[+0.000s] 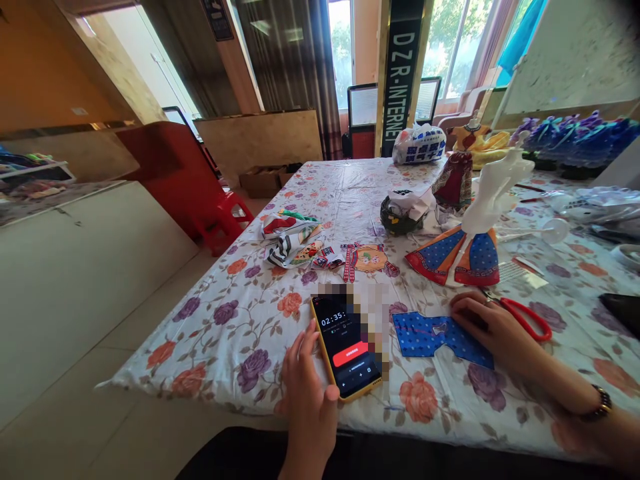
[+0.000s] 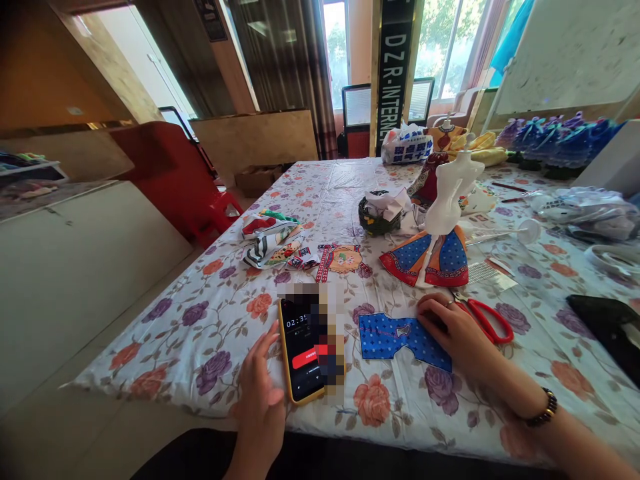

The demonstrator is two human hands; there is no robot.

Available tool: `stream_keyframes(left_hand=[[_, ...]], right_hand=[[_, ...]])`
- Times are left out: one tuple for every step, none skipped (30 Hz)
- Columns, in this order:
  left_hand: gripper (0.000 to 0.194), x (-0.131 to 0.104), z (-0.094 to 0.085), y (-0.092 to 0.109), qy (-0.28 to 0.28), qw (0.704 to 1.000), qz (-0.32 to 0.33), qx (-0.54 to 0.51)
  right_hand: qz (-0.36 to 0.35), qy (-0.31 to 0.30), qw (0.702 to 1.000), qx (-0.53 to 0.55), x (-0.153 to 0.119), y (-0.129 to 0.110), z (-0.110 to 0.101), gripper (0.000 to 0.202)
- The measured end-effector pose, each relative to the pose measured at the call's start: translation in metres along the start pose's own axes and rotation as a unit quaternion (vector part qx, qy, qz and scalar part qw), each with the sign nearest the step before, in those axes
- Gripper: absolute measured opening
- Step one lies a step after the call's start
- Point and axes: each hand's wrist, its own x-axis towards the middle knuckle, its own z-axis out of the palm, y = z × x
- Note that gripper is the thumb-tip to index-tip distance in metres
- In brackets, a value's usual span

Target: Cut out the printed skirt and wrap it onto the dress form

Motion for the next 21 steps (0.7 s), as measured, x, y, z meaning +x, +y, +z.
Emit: stream_keyframes(left_hand=[[0.082, 0.0, -0.001, 0.0, -0.005, 1.0, -0.001, 0.003], [0.083, 0.0, -0.001, 0.001, -0.008, 1.0, -0.002, 0.006], [0.083, 0.0, -0.001, 0.001, -0.009, 1.0, -0.003, 0.007], [0.084, 0.0, -0.001, 0.002, -0.006, 1.0, -0.004, 0.007], [0.084, 0.0, -0.001, 0.002, -0.003, 1.0, -0.004, 0.006], [0.083, 0.0, -0.001, 0.003, -0.001, 1.0, -0.004, 0.005], [0.083, 0.0, -0.001, 0.003, 0.002, 1.0, -0.005, 0.005], [0.083, 0.0, -0.001, 0.004, 0.002, 1.0, -0.007, 0.006], [0.084, 0.0, 0.0, 0.004, 0.002, 1.0, -0.01, 0.008], [0.085, 0.0, 0.0, 0.003, -0.002, 1.0, -0.014, 0.012], [0.085, 0.0, 0.0, 0.003, -0.004, 1.0, -0.017, 0.015], [0.086, 0.0, 0.001, 0.002, -0.002, 1.0, -0.017, 0.018], [0.086, 0.0, 0.001, 0.002, -0.001, 1.0, -0.014, 0.022], [0.086, 0.0, 0.001, 0.002, 0.002, 1.0, -0.008, 0.028], [0.085, 0.001, 0.001, 0.002, 0.005, 0.999, -0.002, 0.039], [0.083, 0.001, 0.001, 0.003, 0.006, 0.999, 0.001, 0.054], [0.082, 0.002, 0.001, 0.006, 0.006, 0.997, 0.001, 0.073], [0.081, 0.002, 0.001, 0.008, 0.004, 0.996, -0.001, 0.092], [0.081, 0.002, 0.002, 0.012, 0.004, 0.994, -0.005, 0.108], [0.081, 0.002, 0.003, 0.015, 0.008, 0.993, -0.009, 0.119], [0.082, 0.002, 0.004, 0.019, 0.014, 0.992, -0.011, 0.125]], right_hand=[[0.001, -0.001, 1.0, 0.001, 0.0, -0.001, 0.0, 0.012], [-0.001, -0.001, 1.0, 0.002, 0.0, -0.001, 0.0, 0.012], [-0.002, 0.0, 1.0, 0.003, 0.0, -0.001, 0.0, 0.012], [-0.003, 0.002, 1.0, 0.004, 0.0, -0.001, 0.0, 0.012], [-0.003, 0.004, 1.0, 0.005, -0.001, -0.001, 0.0, 0.012], [-0.004, 0.005, 1.0, 0.005, -0.001, -0.001, 0.0, 0.012], [-0.003, 0.005, 1.0, 0.003, -0.001, 0.0, 0.0, 0.012], [-0.004, 0.006, 1.0, 0.001, -0.001, 0.001, 0.0, 0.012], [-0.005, 0.007, 1.0, -0.001, -0.001, 0.002, 0.001, 0.012], [-0.006, 0.007, 1.0, -0.002, -0.002, 0.002, 0.001, 0.012], [-0.007, 0.004, 1.0, -0.001, -0.002, 0.003, 0.001, 0.012], [-0.007, 0.001, 1.0, 0.0, -0.002, 0.003, 0.001, 0.011], [-0.008, -0.003, 1.0, 0.001, -0.002, 0.003, 0.001, 0.011], [-0.007, -0.007, 1.0, 0.001, -0.002, 0.003, 0.001, 0.011], [-0.006, -0.011, 1.0, 0.001, -0.001, 0.002, 0.001, 0.012], [-0.005, -0.014, 1.0, 0.0, -0.001, 0.002, 0.001, 0.012], [-0.004, -0.015, 1.0, -0.001, -0.001, 0.002, 0.0, 0.012], [-0.004, -0.012, 1.0, -0.001, -0.001, 0.002, 0.0, 0.012], [-0.006, -0.009, 1.0, 0.0, -0.001, 0.002, 0.0, 0.012], [-0.008, -0.006, 1.0, 0.001, -0.001, 0.002, 0.0, 0.012], [-0.011, -0.004, 1.0, 0.003, -0.001, 0.002, 0.0, 0.012]])
